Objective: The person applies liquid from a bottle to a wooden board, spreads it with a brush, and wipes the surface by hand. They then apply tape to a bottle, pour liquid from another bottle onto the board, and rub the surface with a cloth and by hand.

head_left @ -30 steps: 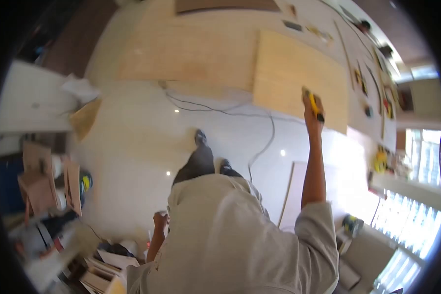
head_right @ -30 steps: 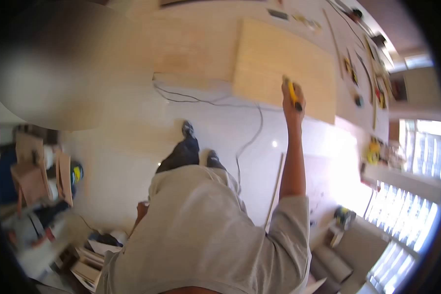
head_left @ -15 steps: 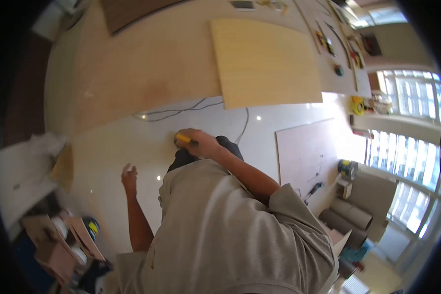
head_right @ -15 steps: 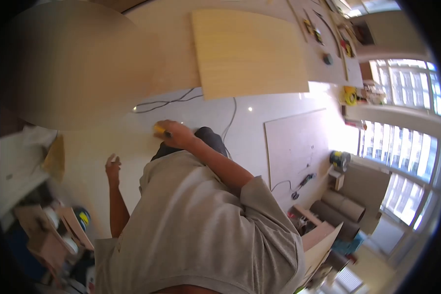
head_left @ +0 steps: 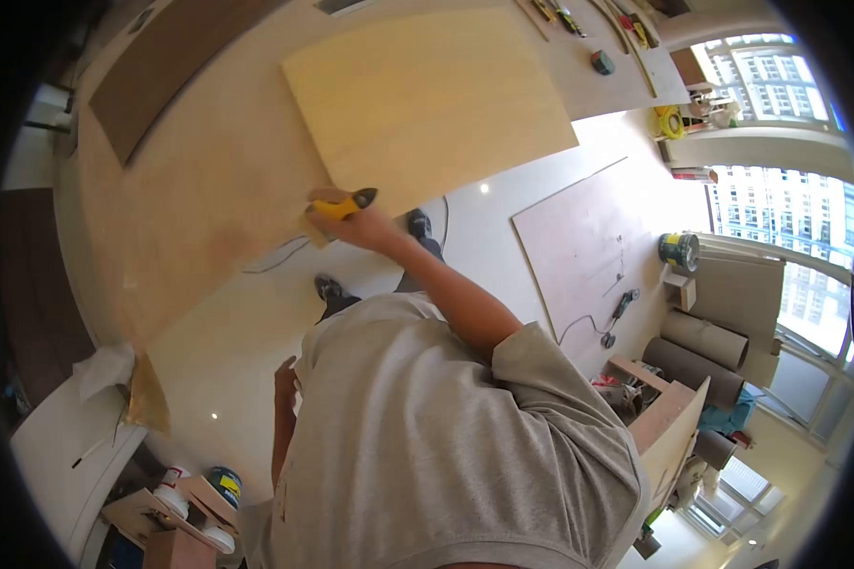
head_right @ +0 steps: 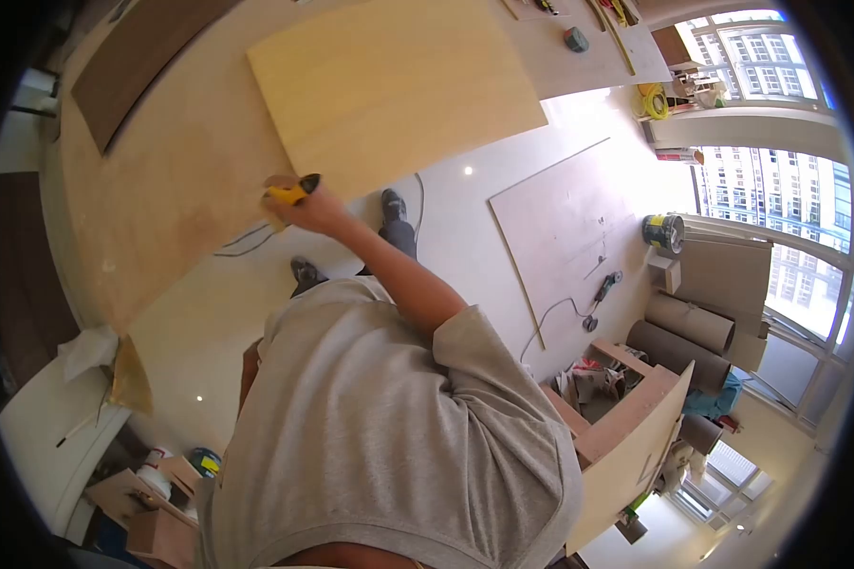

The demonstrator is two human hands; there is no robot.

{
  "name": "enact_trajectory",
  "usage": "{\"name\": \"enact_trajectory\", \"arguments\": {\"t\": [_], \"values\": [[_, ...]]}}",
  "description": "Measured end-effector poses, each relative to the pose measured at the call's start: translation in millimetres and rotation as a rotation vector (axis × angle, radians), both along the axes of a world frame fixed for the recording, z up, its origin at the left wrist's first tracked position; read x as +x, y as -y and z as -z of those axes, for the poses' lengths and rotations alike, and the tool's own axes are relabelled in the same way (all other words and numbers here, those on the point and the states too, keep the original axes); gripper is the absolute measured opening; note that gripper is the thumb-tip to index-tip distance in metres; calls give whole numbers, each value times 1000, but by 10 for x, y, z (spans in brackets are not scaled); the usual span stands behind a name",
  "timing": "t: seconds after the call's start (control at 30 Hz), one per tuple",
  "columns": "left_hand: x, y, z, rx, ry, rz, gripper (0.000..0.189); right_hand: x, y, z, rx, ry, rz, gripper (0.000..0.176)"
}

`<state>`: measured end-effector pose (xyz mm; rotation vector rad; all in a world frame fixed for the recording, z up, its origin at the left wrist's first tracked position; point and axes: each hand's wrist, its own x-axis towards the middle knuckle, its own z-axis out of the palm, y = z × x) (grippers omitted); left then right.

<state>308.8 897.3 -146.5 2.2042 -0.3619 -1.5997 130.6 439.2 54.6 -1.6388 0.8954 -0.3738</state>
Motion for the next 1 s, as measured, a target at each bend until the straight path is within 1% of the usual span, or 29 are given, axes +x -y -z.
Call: {"name": "enact_trajectory", "arguments": {"t": [0.03, 0.07, 0.1, 0.13, 0.17, 0.2, 0.23, 0.27, 0.3, 0.33, 0.37, 0.4, 0.43, 0.47, 0.53, 0.57, 0.6, 0.63, 0.67, 0.7, 0.73, 0.77, 0.83, 0.87, 0.9, 0.93, 0.97, 1.0], "values": [[-138, 50, 50, -16, 35, 96, 53, -213, 232, 166, 13, 18, 3, 46], [-253, 68, 144, -34, 69, 184, 53, -552, 502, 561, -182, 161, 87, 44], [-361, 113, 197, -46, 108, 221, 53, -961, 791, 599, -6, -41, 174, 45], [-443, 156, 265, -66, 148, 254, 52, -1506, 1160, 832, 9, -104, 230, 47], [-499, 213, 313, -92, 191, 279, 52, -2082, 1515, 934, -31, -135, 340, 46], [-542, 293, 367, -139, 233, 290, 52, -2696, 1815, 928, 49, -138, 492, 45], [-580, 386, 413, -199, 271, 296, 52, -3357, 2124, 1040, -45, -180, 630, 42], [-594, 494, 422, -249, 305, 306, 52, -4161, 2507, 1343, -188, -354, 707, 48], [-614, 591, 420, -288, 331, 302, 51, -4854, 2715, 1494, -310, -593, 924, 55], [-615, 708, 387, -303, 355, 280, 51, -5132, 2845, 1094, -253, -956, 1075, 59], [-621, 816, 360, -313, 376, 251, 51, -5526, 2969, 1074, -470, -870, 1228, 57], [-760, 1143, 7, -210, 346, 123, 50, -5563, 3008, 875, -484, -797, 1300, 50], [-912, 1506, -399, -110, 319, -18, 48, -5553, 3069, 535, -496, -724, 1372, 43], [-1118, 2005, -960, -19, 300, -164, 47, -5489, 3188, 425, -698, -672, 1281, 37], [-1169, 2391, -1167, -54, 445, -62, 44, -5203, 3368, 308, -1085, -545, 1073, 28], [-1174, 2539, -1245, -71, 517, -8, 43, -4920, 3400, 239, -1011, -555, 1025, 25], [-1181, 2701, -1336, -106, 540, 15, 42, -4687, 3494, 311, -1125, -411, 909, 27], [-1192, 2851, -1421, -140, 561, 37, 41, -4409, 3457, 333, -1047, -438, 765, 32], [-1217, 2983, -1490, -175, 577, 58, 40, -4130, 3491, 676, -1021, -515, 685, 38], [-1236, 3112, -1538, -199, 607, 65, 40, -3712, 3338, 910, -782, -663, 629, 40], [-1262, 3213, -1590, -221, 637, 70, 39, -3217, 3053, 853, -794, -643, 496, 31], [-1283, 3287, -1626, -246, 666, 78, 39, -2774, 2774, 1111, -947, -832, 281, 29], [-1294, 3442, -1653, -313, 761, 70, 38, -1949, 1921, 1232, -631, -295, 9, 35], [-1340, 3426, -1686, -333, 804, 63, 38, -1582, 1500, 1084, -421, -243, -191, 33], [-1407, 3428, -1758, -313, 812, 66, 38, -1464, 1314, 502, -237, -198, -438, 35], [-1469, 3495, -1846, -300, 823, 59, 38, -1307, 1050, 570, -162, 38, -595, 35], [-1492, 3520, -1908, -285, 844, 41, 37, -1196, 1065, 359, 259, 5, -860, 47], [-1497, 3451, -1940, -264, 848, 25, 37, -1189, 1060, 136, 258, 61, -794, 44]]}}
